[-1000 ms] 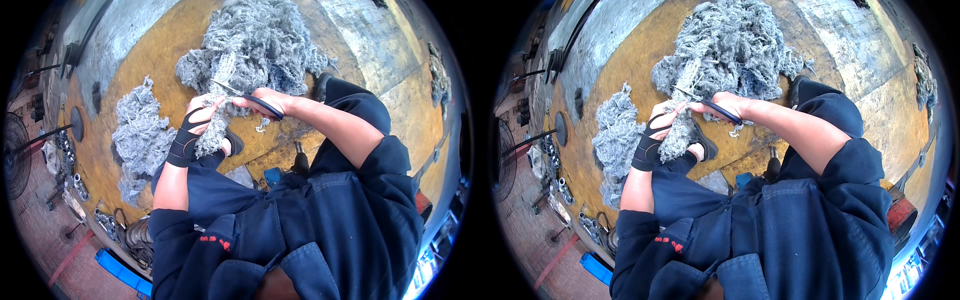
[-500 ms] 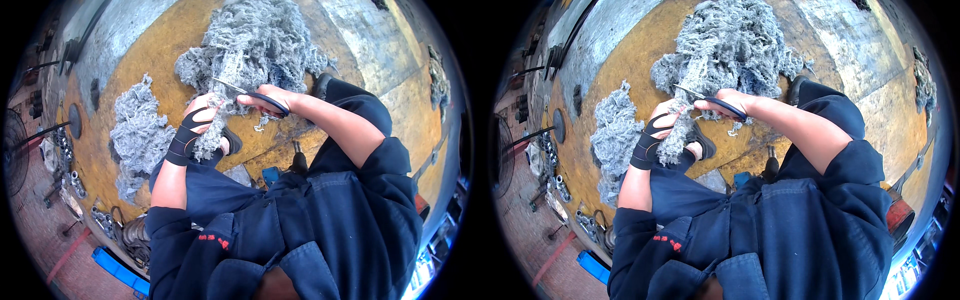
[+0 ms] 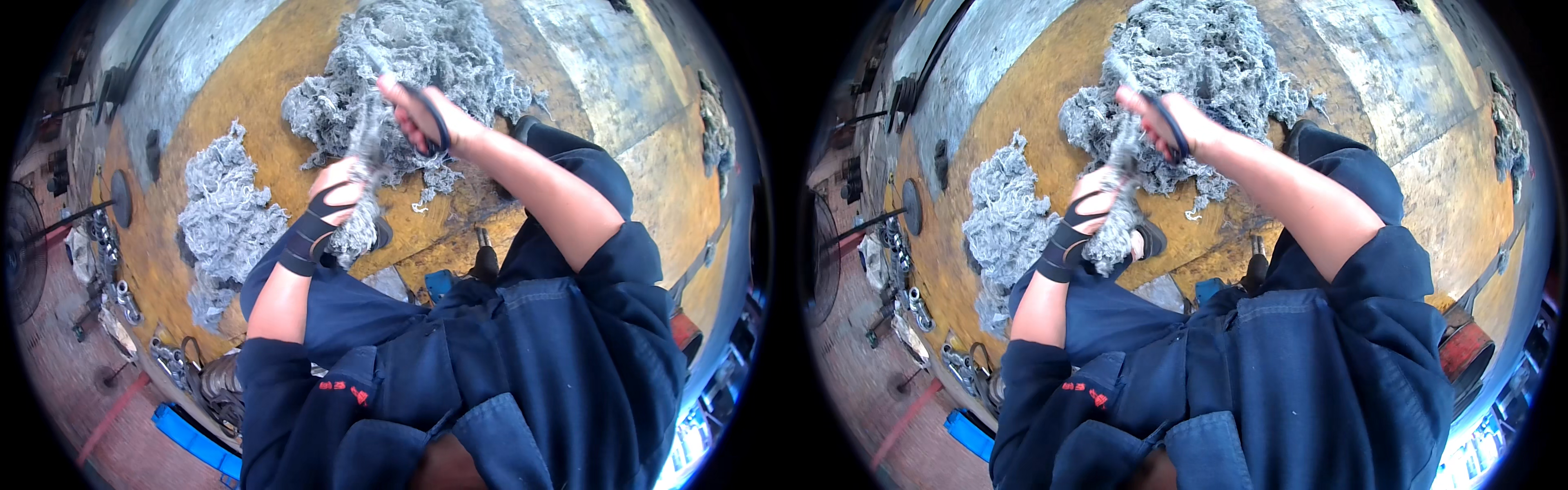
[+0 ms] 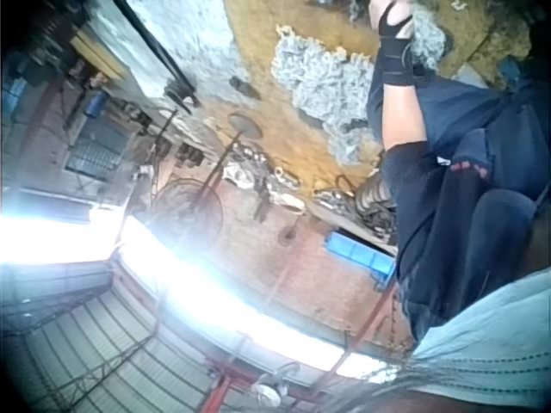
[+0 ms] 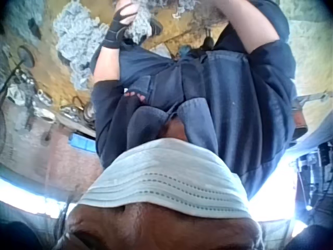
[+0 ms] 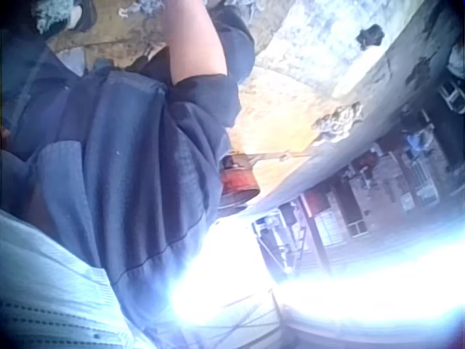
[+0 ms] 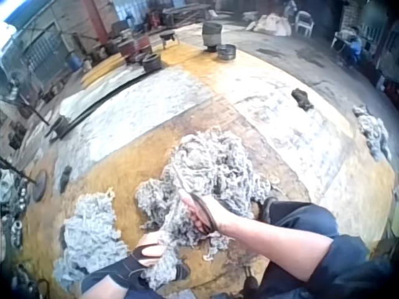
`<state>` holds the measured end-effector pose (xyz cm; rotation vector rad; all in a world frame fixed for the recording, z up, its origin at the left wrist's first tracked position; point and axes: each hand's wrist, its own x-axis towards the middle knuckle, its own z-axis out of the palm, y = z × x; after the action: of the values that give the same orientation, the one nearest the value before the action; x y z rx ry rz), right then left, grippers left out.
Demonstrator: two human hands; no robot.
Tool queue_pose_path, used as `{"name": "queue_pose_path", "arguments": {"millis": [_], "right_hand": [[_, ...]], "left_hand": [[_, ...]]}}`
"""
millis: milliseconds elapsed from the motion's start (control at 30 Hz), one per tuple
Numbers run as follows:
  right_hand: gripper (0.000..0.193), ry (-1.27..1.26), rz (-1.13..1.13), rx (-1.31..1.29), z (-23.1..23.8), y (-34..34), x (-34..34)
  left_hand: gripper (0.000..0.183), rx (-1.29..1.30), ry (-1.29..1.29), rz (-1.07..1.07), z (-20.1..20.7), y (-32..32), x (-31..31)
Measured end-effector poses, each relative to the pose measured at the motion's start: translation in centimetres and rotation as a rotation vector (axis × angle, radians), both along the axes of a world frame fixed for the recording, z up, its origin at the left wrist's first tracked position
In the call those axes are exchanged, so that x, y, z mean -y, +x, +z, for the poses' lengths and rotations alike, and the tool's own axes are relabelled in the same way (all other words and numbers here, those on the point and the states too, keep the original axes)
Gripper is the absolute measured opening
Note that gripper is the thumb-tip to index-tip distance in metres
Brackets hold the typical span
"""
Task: The person uses scissors to cut through a large pile of tangled metal shavings while sitting on the floor.
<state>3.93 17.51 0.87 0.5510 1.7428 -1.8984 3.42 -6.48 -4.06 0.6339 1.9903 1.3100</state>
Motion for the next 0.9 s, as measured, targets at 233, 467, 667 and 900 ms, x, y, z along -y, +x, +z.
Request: {"name": "queue_pose_path", "arguments": {"millis": [233,467,667,900], "right_hand": [[0.079,0.185,0.471,0.154,-3.5,2.5,-3.3],[0.086,0.046,0.649,0.26,-2.5,3.3,-1.0],[0.08,0.071,0.61,0.209,-2.2,2.4,0.3],[0.073,0.037,0.463,0.138,-1.4,1.6,0.1]], "left_hand": [[0.022,-0.229,-0.458,0.132,3.4,-0.1,0.7],[0.029,-0.244,-0.348,0.11,4.0,1.1,0.4],[0.042,-0.177,-0.386,0.003,5.9,1.1,-0.8],[0.053,-0.225,-0.346,-0.122,4.8,2.9,-0.7]]}}
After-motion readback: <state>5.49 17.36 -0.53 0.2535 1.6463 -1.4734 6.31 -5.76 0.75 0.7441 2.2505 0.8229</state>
